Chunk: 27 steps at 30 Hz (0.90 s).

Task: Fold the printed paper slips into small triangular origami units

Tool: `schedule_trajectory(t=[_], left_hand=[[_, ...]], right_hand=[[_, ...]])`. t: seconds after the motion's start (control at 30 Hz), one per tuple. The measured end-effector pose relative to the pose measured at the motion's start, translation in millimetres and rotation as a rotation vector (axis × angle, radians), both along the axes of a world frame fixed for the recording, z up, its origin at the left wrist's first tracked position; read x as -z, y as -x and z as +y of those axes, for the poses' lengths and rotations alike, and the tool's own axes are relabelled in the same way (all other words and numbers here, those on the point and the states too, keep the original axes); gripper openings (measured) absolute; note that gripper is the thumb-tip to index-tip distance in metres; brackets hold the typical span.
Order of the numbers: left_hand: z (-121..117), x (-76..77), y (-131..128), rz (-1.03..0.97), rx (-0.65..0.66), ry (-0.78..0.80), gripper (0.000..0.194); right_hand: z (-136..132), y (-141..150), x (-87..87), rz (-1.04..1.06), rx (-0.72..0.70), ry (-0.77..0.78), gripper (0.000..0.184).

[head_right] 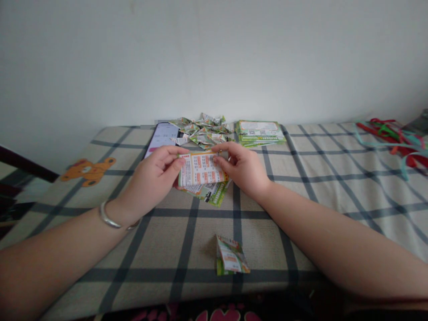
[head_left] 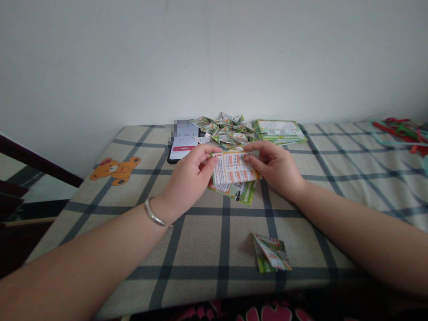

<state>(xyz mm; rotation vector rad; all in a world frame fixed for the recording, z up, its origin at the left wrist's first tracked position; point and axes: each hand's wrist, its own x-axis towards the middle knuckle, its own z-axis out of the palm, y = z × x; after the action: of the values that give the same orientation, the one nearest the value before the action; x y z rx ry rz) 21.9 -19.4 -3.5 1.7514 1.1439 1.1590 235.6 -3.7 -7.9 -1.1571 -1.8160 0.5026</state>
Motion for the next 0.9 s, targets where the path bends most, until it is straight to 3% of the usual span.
schedule_trajectory(t=[0.67,0.9], left_hand=[[-2.2,-0.6,-0.9,0.032,0.009,-0.027,0.018],[0.8,-1.8,2.0,0.050,-0.024,-0.055,0.013]], right_hand=[[-3.1,3.8,-1.9,-0.031,0.029,-0.036,0.012],[0.1,3.2,-0.3,0.037,-0.040,0.012,0.021]])
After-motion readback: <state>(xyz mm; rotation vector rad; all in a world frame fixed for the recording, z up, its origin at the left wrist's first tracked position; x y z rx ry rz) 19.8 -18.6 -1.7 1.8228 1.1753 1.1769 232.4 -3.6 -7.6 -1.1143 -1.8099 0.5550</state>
